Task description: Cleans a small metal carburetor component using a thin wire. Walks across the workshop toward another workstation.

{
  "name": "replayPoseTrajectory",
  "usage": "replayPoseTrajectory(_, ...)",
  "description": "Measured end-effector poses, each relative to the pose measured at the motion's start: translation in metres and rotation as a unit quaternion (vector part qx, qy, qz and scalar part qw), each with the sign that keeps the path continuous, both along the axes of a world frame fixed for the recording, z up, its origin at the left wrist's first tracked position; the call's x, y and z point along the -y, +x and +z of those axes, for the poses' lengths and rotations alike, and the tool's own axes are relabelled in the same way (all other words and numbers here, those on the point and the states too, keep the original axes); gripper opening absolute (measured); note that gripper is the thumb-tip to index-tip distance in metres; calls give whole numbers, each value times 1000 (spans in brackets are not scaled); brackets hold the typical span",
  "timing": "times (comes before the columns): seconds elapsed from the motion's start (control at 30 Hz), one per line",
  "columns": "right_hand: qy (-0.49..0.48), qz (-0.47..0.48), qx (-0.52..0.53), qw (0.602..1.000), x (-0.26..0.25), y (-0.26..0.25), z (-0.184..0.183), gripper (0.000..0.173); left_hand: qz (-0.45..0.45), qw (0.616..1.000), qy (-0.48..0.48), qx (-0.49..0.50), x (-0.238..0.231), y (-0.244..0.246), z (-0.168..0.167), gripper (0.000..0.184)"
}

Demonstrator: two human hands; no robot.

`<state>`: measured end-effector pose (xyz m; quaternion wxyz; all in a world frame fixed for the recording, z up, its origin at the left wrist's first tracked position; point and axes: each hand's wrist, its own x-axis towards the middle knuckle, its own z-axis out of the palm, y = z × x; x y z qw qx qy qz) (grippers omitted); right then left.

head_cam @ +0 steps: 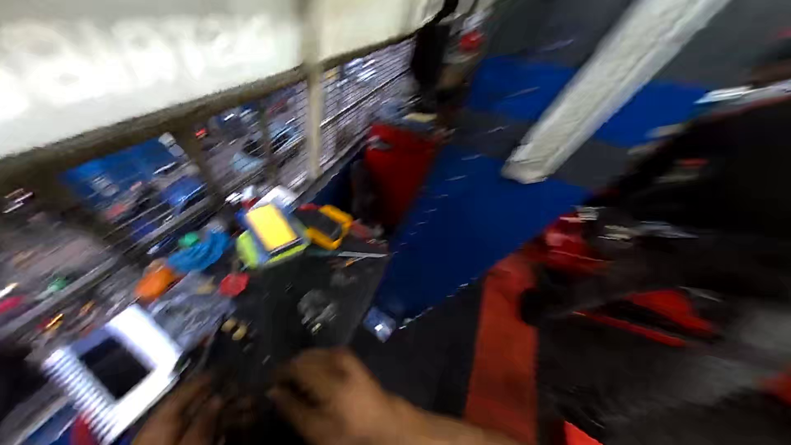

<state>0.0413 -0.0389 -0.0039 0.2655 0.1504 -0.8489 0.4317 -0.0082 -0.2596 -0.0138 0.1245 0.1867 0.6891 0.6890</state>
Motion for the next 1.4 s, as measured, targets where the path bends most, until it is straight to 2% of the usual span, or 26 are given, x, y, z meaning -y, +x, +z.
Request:
replayPoseTrajectory(0.13,-64,71,43,995,11,-3,5,14,-5,983,157,99,-7,9,0,25)
replayPoseTrajectory(0.33,-46,95,56,993,20,-9,12,11,-77,944,276,163,-1,15,-3,23)
replayPoseTrajectory(0.73,-12,105,55,993,21,-17,18,9,-66,947,284,137,1,15,-2,23)
replayPoseTrajectory(1.1,-62,128,92,986,26,-18,19,6,-78,944,290,138,2,14,-3,22)
replayPoseTrajectory(1.4,-64,130,96,985,27,-19,19,5,-80,942,294,142,2,14,-4,22)
